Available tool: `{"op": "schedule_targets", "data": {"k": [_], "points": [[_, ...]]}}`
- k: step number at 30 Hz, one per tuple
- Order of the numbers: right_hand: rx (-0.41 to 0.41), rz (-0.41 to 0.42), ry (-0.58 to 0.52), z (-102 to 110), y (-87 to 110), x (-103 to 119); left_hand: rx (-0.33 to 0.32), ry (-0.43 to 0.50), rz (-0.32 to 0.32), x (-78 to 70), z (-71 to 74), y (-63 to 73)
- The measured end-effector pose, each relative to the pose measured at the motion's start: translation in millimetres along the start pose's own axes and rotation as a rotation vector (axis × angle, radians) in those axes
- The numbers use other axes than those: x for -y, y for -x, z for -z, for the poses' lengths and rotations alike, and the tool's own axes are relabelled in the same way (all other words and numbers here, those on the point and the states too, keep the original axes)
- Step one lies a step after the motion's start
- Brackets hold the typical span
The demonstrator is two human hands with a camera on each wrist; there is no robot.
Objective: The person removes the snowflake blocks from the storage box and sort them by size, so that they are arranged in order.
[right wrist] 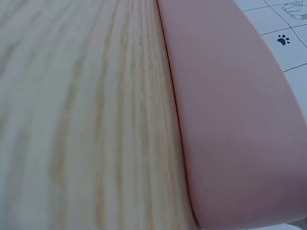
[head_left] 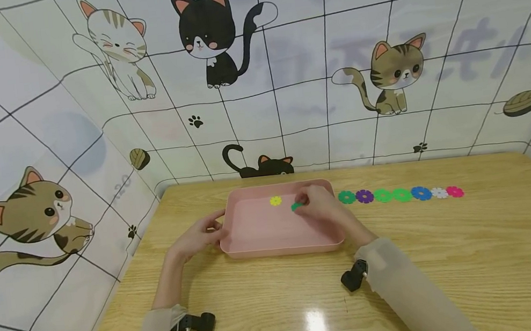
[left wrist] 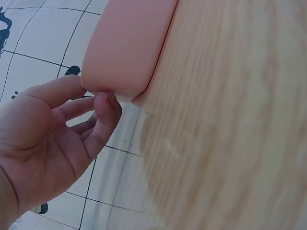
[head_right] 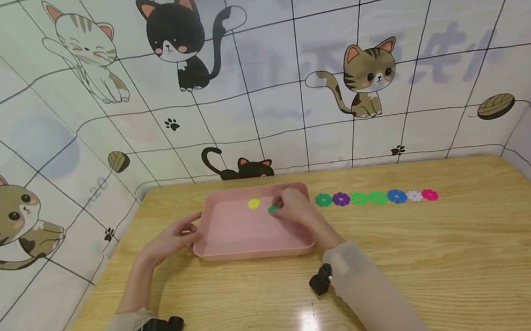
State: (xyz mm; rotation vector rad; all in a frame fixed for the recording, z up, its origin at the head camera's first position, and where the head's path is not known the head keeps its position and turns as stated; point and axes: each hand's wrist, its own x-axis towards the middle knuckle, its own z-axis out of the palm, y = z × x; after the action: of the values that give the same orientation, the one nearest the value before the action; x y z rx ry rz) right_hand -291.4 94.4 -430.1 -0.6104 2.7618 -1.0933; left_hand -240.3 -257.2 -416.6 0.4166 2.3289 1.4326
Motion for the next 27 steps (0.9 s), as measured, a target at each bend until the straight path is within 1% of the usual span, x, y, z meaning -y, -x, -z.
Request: {"op": "schedule_targets", "data": {"k": [6,9,15,17,22,27], "points": [[-0.011,-0.028,-0.047,0,2.8,2,0.005,0.020,0.003,-0.1,0.0,-0.2],[-0.023,-0.011,-0.076,0,3.4,1,0.005,0.022,0.002,0.6,0.0,-0.5],[-0.077,0.021,-0.231,4,7.2,-1,0.006,0.022,0.003,0.3,0.0,-0.6],[-0.085,0.013,-0.282,7,10.2,0,0.008,0.022,0.000,0.5,0.0,-1.0],[-0.088,-0.025,-0.356,17,21.8,3,0.006,0.022,0.000,1.9,-0.1,-1.7],[-0.105,-0.017,-0.409,31,34.5,0,0.006,0.017,-0.002,2.3,0.5,-1.0]]}}
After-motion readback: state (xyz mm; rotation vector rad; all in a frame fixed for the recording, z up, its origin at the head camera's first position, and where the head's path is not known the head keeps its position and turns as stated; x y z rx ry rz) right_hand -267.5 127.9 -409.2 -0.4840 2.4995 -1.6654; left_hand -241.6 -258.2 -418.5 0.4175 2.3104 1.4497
